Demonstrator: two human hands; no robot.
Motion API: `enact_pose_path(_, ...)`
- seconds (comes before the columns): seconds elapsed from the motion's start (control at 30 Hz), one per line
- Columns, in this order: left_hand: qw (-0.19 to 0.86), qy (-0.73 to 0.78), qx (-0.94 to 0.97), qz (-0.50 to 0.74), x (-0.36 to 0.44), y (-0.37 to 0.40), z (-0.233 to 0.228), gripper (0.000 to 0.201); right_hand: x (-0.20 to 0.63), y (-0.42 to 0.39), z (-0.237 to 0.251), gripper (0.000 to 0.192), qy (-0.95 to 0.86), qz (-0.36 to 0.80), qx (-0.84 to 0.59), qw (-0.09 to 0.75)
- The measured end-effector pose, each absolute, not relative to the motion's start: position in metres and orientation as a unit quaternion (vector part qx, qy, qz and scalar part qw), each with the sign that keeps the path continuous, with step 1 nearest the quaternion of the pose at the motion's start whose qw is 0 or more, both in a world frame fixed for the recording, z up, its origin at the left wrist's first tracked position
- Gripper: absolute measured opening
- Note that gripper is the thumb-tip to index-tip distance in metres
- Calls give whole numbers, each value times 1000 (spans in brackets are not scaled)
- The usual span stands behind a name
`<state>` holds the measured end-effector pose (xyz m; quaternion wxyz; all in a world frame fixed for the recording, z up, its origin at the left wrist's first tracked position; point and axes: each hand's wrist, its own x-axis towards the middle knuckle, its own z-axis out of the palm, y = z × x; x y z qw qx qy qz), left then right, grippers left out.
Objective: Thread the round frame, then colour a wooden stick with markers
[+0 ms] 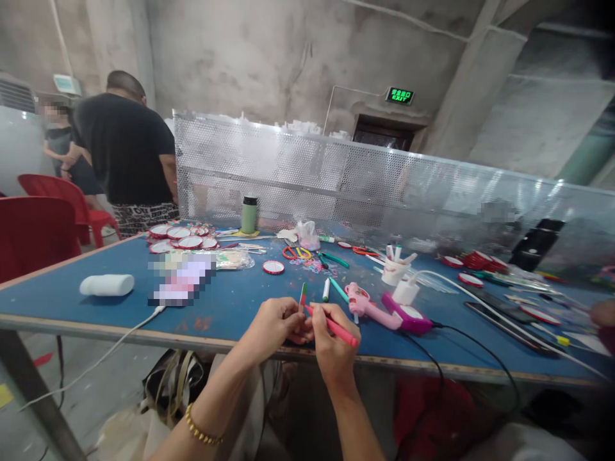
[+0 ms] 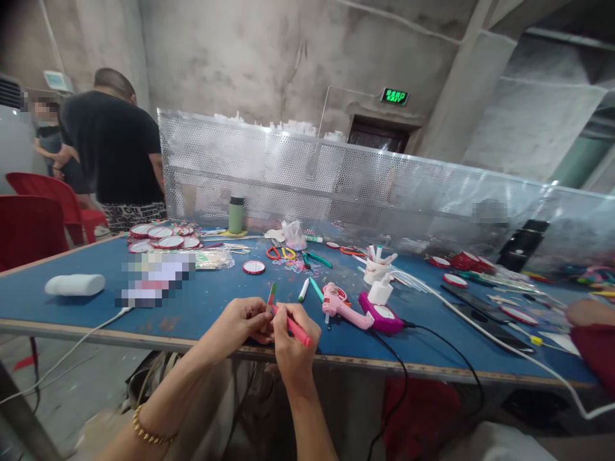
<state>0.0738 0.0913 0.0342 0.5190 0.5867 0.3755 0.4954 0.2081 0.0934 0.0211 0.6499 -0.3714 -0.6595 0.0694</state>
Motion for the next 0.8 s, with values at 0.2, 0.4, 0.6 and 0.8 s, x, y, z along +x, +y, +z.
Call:
enact_pose_path(0.2, 528, 369, 584, 494, 74, 92, 35, 27, 208, 92, 20, 26, -634, 91, -380, 668)
enact_pose_path(0.4, 525, 374, 584, 494, 74, 92, 36, 28, 208, 90, 20, 26, -622, 107, -368, 683)
enact_pose_path(0.6, 526, 370, 580, 499, 74, 90, 36, 28, 208, 92, 20, 26, -644, 97, -367, 665)
enact_pose_path(0.8, 526, 367, 583, 499, 74, 90, 38, 30, 207, 92, 21, 26, -651, 88, -366, 659)
